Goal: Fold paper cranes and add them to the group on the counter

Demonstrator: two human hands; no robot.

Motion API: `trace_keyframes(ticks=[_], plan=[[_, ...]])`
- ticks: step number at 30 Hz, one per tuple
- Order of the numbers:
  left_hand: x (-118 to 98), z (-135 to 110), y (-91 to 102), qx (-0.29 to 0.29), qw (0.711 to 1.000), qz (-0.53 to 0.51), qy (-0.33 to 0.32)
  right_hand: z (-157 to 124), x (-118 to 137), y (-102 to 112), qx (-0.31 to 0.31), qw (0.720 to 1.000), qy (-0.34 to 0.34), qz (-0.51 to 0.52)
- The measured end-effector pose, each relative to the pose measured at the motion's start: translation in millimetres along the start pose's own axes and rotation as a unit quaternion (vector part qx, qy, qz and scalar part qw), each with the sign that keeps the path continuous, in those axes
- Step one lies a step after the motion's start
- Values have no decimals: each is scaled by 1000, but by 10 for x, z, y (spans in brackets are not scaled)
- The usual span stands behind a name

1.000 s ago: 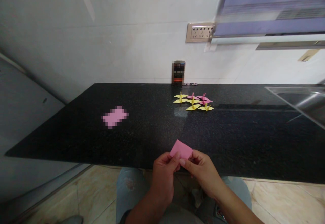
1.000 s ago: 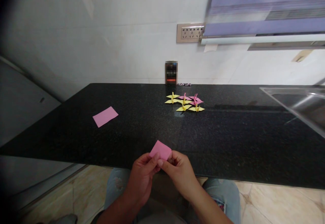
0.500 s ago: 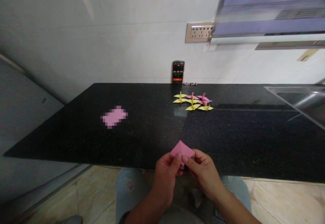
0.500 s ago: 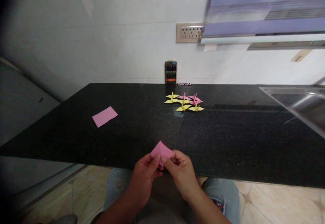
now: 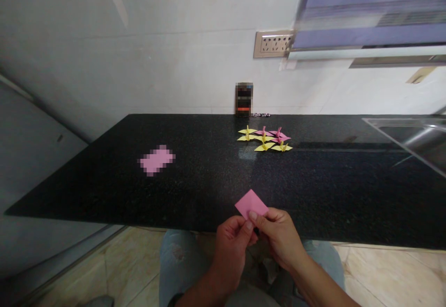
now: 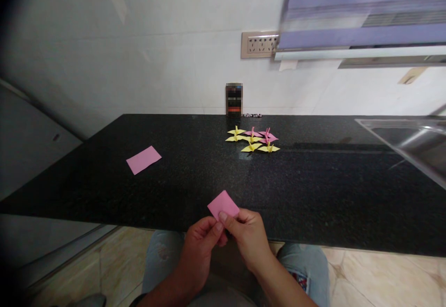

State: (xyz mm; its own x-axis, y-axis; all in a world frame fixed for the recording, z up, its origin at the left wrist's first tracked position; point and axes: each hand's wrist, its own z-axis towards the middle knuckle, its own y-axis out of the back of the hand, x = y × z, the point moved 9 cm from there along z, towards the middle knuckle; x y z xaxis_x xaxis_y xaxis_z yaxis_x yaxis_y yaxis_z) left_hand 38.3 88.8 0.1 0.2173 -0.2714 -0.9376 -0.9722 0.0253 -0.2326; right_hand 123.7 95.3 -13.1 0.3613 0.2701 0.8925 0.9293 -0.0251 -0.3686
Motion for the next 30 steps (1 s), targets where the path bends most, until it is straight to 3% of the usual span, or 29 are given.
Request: trace_keyframes(ticks=[5,7,9,12,14,17,20,22,26,30], plan=[[36,-22,66,-6,1000,27,-3,113,230,415,-129,990,46,-15],[64,-22,97,-12,999,37,1,142,337,533,-153,986,62,-8],[77,-15,102,-10,998,54,-6,154,390,485,-119,990,57,-43],[70,-5,67,4,996,88,-28,105,304,128,39,994,12,-99],[60,-12,47,12,994,105,-38,61,226,13,76,992,-20,-99],[50,-44,23,29,991,122,-45,107,224,104,33,995,-28,-91],[87,-75,25,41,990,129,-34,195,360,340,-56,996,11,-71],[112,-79,53,31,991,125,-26,213,434,421,-82,993,33,-77],[70,-43,73,16,995,92,-32,153,304,213,29,993,-11,-117],[-12,37,79,11,998,47,-30,46,229,84,73,990,-12,-120]])
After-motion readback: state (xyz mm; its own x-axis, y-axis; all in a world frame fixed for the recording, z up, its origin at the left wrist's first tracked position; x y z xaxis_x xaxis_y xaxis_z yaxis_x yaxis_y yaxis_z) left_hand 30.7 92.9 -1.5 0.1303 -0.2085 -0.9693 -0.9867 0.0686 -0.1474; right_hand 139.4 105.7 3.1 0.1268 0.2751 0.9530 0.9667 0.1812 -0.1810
